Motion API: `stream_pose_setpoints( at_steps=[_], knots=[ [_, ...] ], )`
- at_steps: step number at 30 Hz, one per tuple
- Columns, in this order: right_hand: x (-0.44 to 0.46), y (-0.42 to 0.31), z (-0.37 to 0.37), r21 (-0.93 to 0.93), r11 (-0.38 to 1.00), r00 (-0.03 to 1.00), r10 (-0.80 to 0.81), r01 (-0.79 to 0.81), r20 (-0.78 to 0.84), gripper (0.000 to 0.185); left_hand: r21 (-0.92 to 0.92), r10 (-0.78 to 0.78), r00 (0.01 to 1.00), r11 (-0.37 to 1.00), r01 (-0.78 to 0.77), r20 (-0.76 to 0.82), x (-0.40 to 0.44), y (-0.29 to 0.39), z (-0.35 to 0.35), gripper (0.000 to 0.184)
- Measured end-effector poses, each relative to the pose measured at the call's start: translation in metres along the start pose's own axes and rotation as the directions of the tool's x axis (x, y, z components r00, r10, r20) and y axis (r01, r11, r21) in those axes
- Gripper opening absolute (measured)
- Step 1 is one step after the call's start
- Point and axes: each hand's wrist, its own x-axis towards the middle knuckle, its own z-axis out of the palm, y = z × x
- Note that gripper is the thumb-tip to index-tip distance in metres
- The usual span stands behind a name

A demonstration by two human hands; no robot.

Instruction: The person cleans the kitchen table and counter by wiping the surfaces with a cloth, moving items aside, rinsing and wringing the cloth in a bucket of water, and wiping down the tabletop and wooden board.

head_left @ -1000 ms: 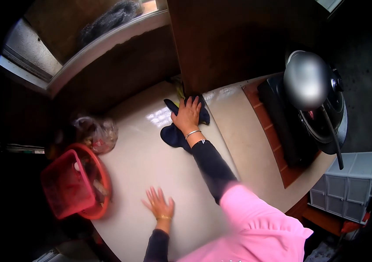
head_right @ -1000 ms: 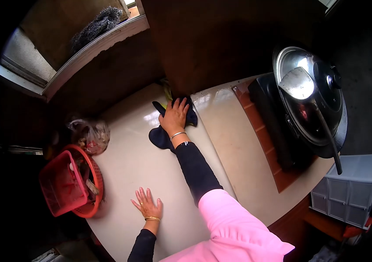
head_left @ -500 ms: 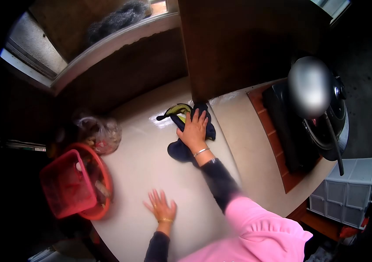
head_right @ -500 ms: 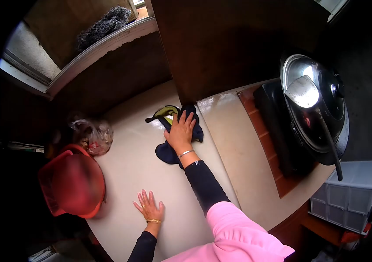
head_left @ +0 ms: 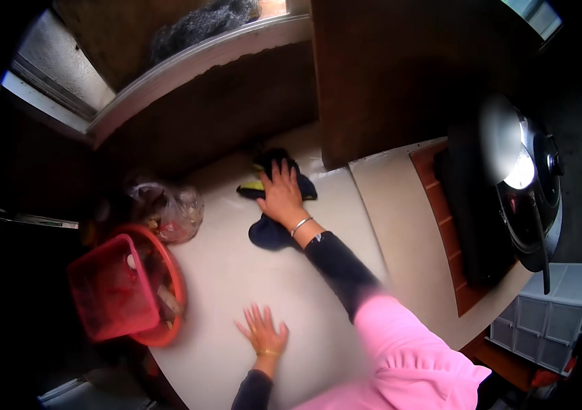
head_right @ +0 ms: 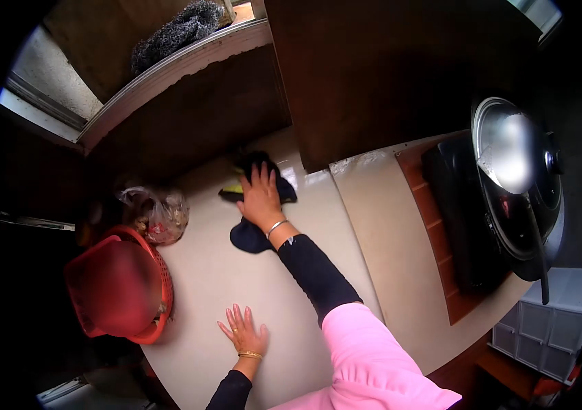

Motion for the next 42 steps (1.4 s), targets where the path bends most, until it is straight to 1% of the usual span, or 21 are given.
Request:
stream_pose_setpoints(
  at_steps=[2,4,8,10,11,14,18,20,22,24,25,28,30,31,32,35,37,38,39,40,42],
  knots=[
    [0.039,0.021,-0.004,-0.055,0.958,0.959,0.278,-0.281,-0.059,0.073,-0.014,0.019,0.999,1.0,-0.02,-0.031,0.003,-0.001,0.003,0.065],
    [0.071,0.041,0.006,-0.108,0.899,0.892,0.395,-0.425,-0.222,0.068,-0.016,0.01,0.999,1.0,-0.011,-0.047,0.005,0.001,0.002,0.065],
    [0.08,0.03,0.016,-0.163,0.882,0.892,0.414,-0.442,-0.18,0.067,-0.055,0.021,0.997,0.998,-0.025,-0.073,0.004,0.002,-0.002,0.064],
    [0.071,0.021,0.013,-0.125,0.979,0.986,0.16,-0.164,-0.042,0.061,-0.071,0.011,0.998,0.997,-0.015,-0.055,0.006,0.004,-0.004,0.064],
    [0.059,0.012,0.009,-0.032,1.0,1.0,-0.002,0.001,-0.016,0.06,-0.068,0.004,0.999,0.998,-0.007,-0.033,0.005,0.003,-0.006,0.064],
    [0.001,-0.027,0.006,0.242,0.885,0.917,-0.39,0.397,-0.08,0.056,-0.059,0.019,0.998,0.998,-0.023,-0.064,0.003,0.002,-0.003,0.063],
    [-0.102,-0.042,-0.018,0.361,0.746,0.79,-0.612,0.56,0.04,0.058,-0.071,0.03,0.995,0.997,-0.038,-0.098,0.003,0.0,-0.002,0.06],
    [-0.162,-0.039,-0.035,0.381,0.709,0.712,-0.683,0.593,0.162,0.058,-0.06,0.025,0.993,0.998,-0.033,-0.116,0.003,-0.002,0.003,0.063],
    [-0.203,-0.027,-0.044,0.439,0.662,0.655,-0.73,0.607,0.194,0.059,-0.084,0.011,0.994,0.996,-0.02,-0.109,0.003,-0.002,0.005,0.064],
    [-0.192,-0.009,-0.033,0.483,0.67,0.678,-0.709,0.564,0.192,0.059,-0.082,0.0,0.996,0.997,-0.008,-0.093,-0.004,-0.005,0.016,0.065],
    [-0.168,-0.003,-0.036,0.434,0.717,0.728,-0.662,0.545,0.179,0.059,-0.069,0.016,0.991,0.997,-0.025,-0.133,0.0,-0.003,0.01,0.067],
    [-0.073,0.016,-0.016,0.17,0.932,0.948,-0.313,0.319,-0.062,0.06,-0.097,-0.02,0.999,0.995,0.016,-0.046,0.002,-0.002,0.003,0.07],
    [-0.014,0.014,-0.006,0.064,0.993,0.987,-0.087,0.096,-0.139,0.062,-0.1,-0.032,0.998,0.995,0.027,-0.052,0.004,-0.001,0.005,0.069],
    [0.003,0.005,-0.002,0.037,0.998,0.991,-0.035,0.04,-0.131,0.061,-0.113,-0.031,0.998,0.993,0.025,-0.049,0.002,-0.001,0.005,0.069],
    [0.01,-0.007,0.004,-0.003,0.998,0.988,-0.059,0.059,-0.142,0.058,-0.104,-0.03,0.999,0.994,0.026,-0.038,0.003,-0.002,0.004,0.069],
    [-0.019,-0.046,0.02,0.056,0.942,0.939,-0.323,0.331,-0.118,0.054,-0.148,-0.016,0.997,0.989,0.004,-0.075,0.0,-0.006,0.004,0.069],
    [-0.082,-0.066,0.018,0.154,0.848,0.862,-0.502,0.507,-0.075,0.054,-0.442,-0.065,0.949,0.893,-0.083,-0.309,-0.005,-0.019,0.017,0.065],
    [-0.117,-0.074,0.013,0.201,0.794,0.815,-0.577,0.574,-0.048,0.054,-0.452,-0.055,0.948,0.886,-0.099,-0.315,-0.006,-0.017,0.019,0.065],
    [-0.157,-0.078,0.004,0.266,0.744,0.774,-0.634,0.612,-0.007,0.054,-0.694,-0.252,0.896,0.715,-0.083,-0.367,-0.008,-0.018,0.019,0.062],
    [-0.194,-0.08,-0.011,0.315,0.709,0.732,-0.679,0.631,0.063,0.053,-0.871,-0.448,0.823,0.478,-0.109,-0.349,-0.009,-0.019,0.017,0.059],
    [-0.267,-0.075,-0.033,0.376,0.68,0.675,-0.718,0.629,0.171,0.057,-0.964,-0.591,0.762,0.175,-0.2,-0.265,-0.009,-0.035,0.022,0.055]
  ],
)
